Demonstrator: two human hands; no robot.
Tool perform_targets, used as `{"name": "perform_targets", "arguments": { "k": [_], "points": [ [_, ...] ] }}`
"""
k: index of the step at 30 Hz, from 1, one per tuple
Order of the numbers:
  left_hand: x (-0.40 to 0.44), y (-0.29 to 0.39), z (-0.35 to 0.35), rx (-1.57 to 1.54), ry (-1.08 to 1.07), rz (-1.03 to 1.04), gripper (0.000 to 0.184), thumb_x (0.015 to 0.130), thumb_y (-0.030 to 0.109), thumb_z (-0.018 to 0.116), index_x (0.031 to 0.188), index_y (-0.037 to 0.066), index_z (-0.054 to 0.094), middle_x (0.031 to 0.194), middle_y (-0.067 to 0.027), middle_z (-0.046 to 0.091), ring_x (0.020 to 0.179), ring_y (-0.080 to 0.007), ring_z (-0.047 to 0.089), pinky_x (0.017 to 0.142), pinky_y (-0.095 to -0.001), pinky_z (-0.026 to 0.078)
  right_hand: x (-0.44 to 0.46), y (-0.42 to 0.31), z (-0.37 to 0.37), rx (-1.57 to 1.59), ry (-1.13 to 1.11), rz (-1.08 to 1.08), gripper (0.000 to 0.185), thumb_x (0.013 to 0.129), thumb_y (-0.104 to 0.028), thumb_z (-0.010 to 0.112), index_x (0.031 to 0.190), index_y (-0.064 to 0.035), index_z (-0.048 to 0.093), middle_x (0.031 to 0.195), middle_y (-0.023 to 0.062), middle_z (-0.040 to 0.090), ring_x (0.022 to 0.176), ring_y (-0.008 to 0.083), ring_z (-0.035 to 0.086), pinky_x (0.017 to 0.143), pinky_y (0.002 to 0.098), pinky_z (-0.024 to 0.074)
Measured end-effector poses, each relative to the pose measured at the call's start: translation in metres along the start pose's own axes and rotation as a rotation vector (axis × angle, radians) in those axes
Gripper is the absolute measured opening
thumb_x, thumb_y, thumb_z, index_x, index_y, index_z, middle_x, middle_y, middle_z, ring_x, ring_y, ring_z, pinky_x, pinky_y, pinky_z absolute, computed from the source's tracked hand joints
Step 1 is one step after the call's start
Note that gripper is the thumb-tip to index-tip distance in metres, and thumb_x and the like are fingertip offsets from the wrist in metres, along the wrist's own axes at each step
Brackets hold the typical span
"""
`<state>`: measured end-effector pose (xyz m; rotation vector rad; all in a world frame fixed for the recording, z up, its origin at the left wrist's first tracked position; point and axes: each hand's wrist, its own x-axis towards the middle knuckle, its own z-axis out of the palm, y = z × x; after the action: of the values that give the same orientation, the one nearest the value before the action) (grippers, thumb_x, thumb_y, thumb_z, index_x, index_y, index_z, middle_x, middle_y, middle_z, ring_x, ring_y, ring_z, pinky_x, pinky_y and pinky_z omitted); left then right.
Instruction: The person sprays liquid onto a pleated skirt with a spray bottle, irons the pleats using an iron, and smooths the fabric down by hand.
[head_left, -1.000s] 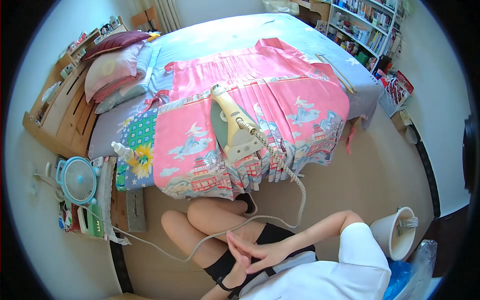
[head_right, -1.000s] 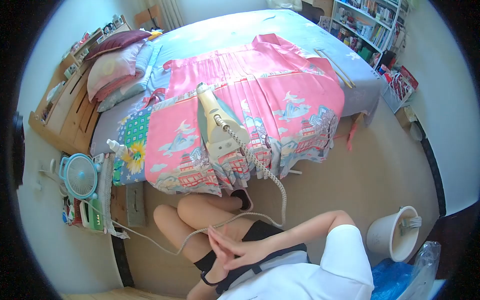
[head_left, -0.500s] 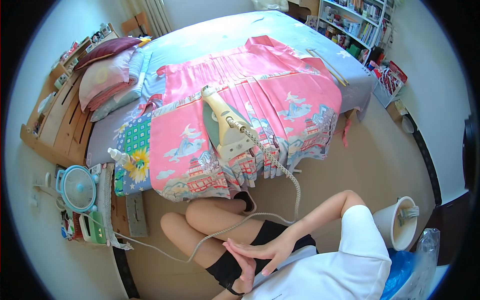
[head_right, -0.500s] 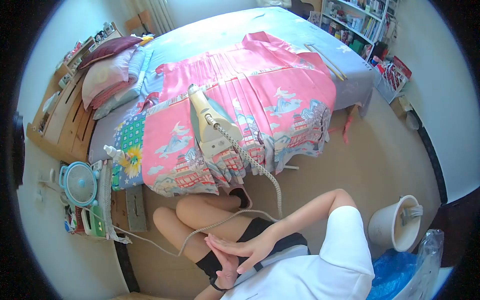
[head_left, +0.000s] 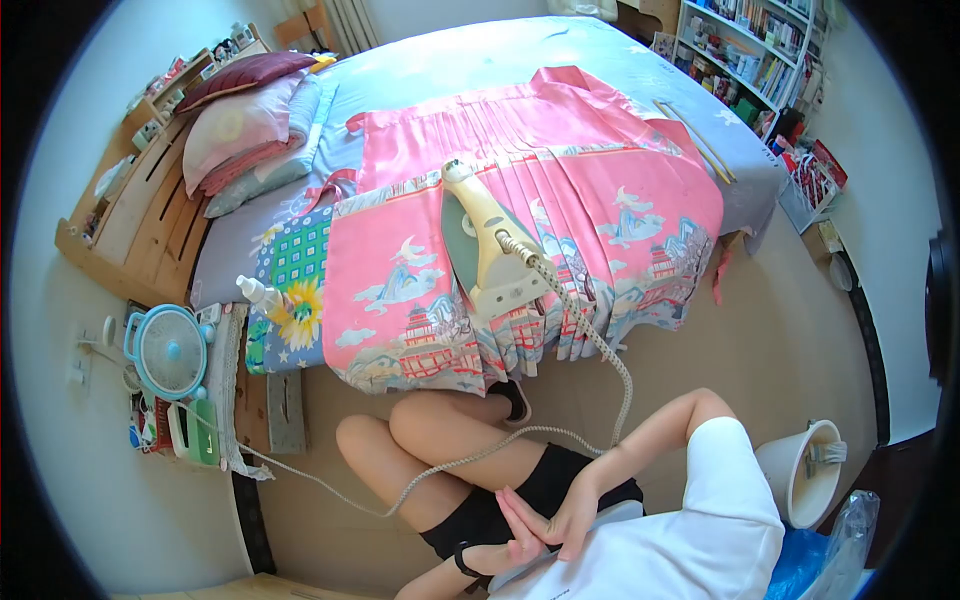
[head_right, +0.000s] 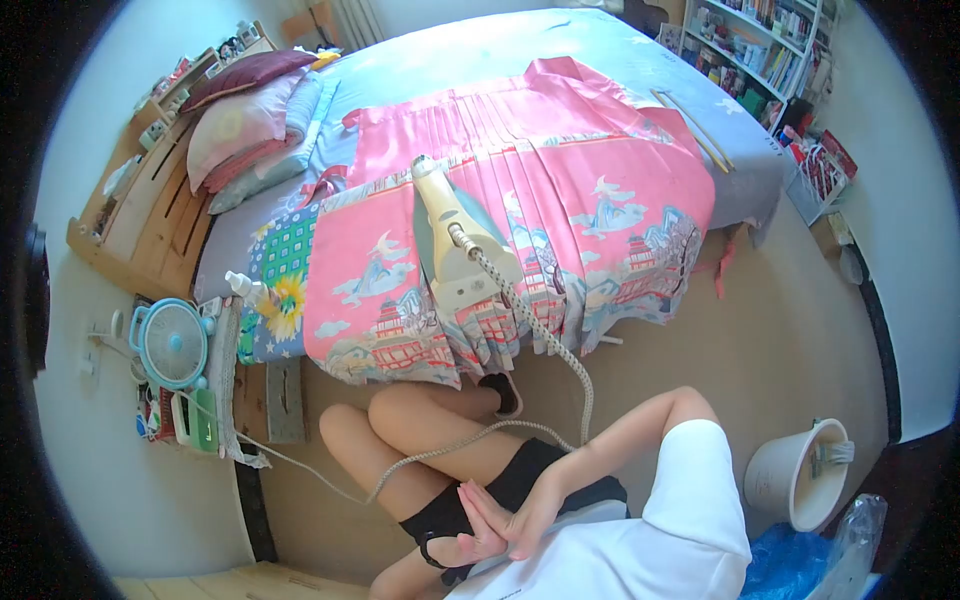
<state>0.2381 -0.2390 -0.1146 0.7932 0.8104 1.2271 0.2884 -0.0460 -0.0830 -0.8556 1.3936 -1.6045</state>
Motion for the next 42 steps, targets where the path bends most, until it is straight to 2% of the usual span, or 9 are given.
{"name": "perform_targets", "arguments": {
  "k": [7,8,11,14,20,31,34,38,42],
  "points": [
    [-0.003,-0.009,-0.022,-0.045,0.156,-0.228,0.097,0.088,0.062,0.036,0.135,0.014,-0.034,0.146,0.0,-0.034,0.138,-0.0193,-0.022,0.112,-0.0364,-0.002,0.01,0.035,-0.004,-0.161,0.094,-0.288,0.113,0.089,-0.047,0.051,0.118,0.009,-0.042,0.124,0.0306,-0.05,0.134,0.0278,-0.023,0.112,0.0408,0.0065],
    [0.014,0.011,-0.016,0.103,0.233,0.295,0.094,0.088,0.057,0.042,0.14,0.013,-0.023,0.149,-0.0045,-0.025,0.139,-0.0237,-0.015,0.112,-0.0406,0.003,0.012,0.006,-0.004,-0.45,0.312,-0.341,0.113,0.088,-0.044,0.054,0.121,0.0052,-0.043,0.124,0.0278,-0.051,0.133,0.0273,-0.024,0.112,0.0415,0.0064],
    [0.04,0.079,0.014,0.104,0.535,0.827,0.076,0.087,0.044,0.055,0.145,0.008,0.022,0.152,-0.0176,0.009,0.139,-0.0352,0.011,0.108,-0.0506,0.018,0.019,-0.044,-0.011,-0.229,0.95,-0.502,0.069,0.087,-0.01,0.055,0.144,-0.0014,0.015,0.151,0.0196,0.008,0.14,0.029,0.009,0.11,0.0423,0.0156],
    [0.031,0.076,-0.002,0.553,0.89,0.997,0.021,0.083,0.026,0.064,0.087,0.006,0.062,0.104,-0.0171,0.06,0.107,-0.0287,0.054,0.097,-0.0453,0.035,0.014,-0.033,-0.008,0.086,1.276,-0.722,0.037,0.069,0.013,0.042,0.1,-0.0018,0.058,0.098,0.0104,0.057,0.101,0.0214,0.055,0.087,0.0312,0.0421],
    [0.018,0.053,-0.011,0.643,1.077,1.101,0.01,0.062,0.0,0.064,0.059,0.007,0.059,0.059,-0.003,0.048,0.057,-0.016,0.046,0.06,-0.0293,0.038,0.007,-0.009,0.015,-0.347,1.164,-0.642,0.021,0.059,0.016,0.043,0.062,-0.0024,0.053,0.06,0.0034,0.05,0.056,0.017,0.048,0.048,0.0291,0.0309],
    [0.03,0.058,0.0,1.135,0.656,1.137,0.02,0.055,-0.006,0.055,0.067,0.006,0.066,0.055,-0.0016,0.048,0.049,-0.0172,0.05,0.055,-0.0294,0.045,0.028,0.021,0.023,0.16,1.01,-0.158,0.011,0.074,0.007,0.053,0.068,-0.0032,0.054,0.058,0.0021,0.048,0.057,0.0131,0.048,0.052,0.0255,0.0379],
    [0.053,0.044,0.003,1.366,0.478,1.258,0.017,0.062,0.006,0.052,0.072,0.002,0.065,0.063,-0.0069,0.057,0.061,-0.021,0.061,0.064,-0.0328,0.051,0.057,0.005,0.017,-0.515,1.082,-0.521,0.007,0.078,0.002,0.051,0.08,-0.0004,0.057,0.071,0.0088,0.059,0.069,0.0188,0.059,0.063,0.0285,0.0484],
    [0.078,-0.04,0.009,1.079,0.676,1.562,0.021,0.054,0.017,0.058,0.067,0.0,0.061,0.057,-0.0076,0.053,0.054,-0.0189,0.057,0.06,-0.0329,0.051,0.13,0.008,0.034,-1.783,2.232,2.411,0.067,0.099,-0.037,0.019,0.06,0.0033,0.056,0.07,0.0166,0.064,0.067,0.029,0.063,0.066,0.0377,0.0546],
    [0.069,0.015,0.002,1.143,0.387,1.45,0.02,0.06,0.02,0.059,0.066,0.001,0.062,0.079,-0.0086,0.06,0.083,-0.0181,0.061,0.092,-0.0374,0.042,0.138,0.038,0.028,-1.831,1.992,2.346,0.067,0.098,-0.037,0.018,0.06,0.003,0.056,0.067,0.015,0.063,0.062,0.0276,0.062,0.063,0.0352,0.0543]
  ]
}}
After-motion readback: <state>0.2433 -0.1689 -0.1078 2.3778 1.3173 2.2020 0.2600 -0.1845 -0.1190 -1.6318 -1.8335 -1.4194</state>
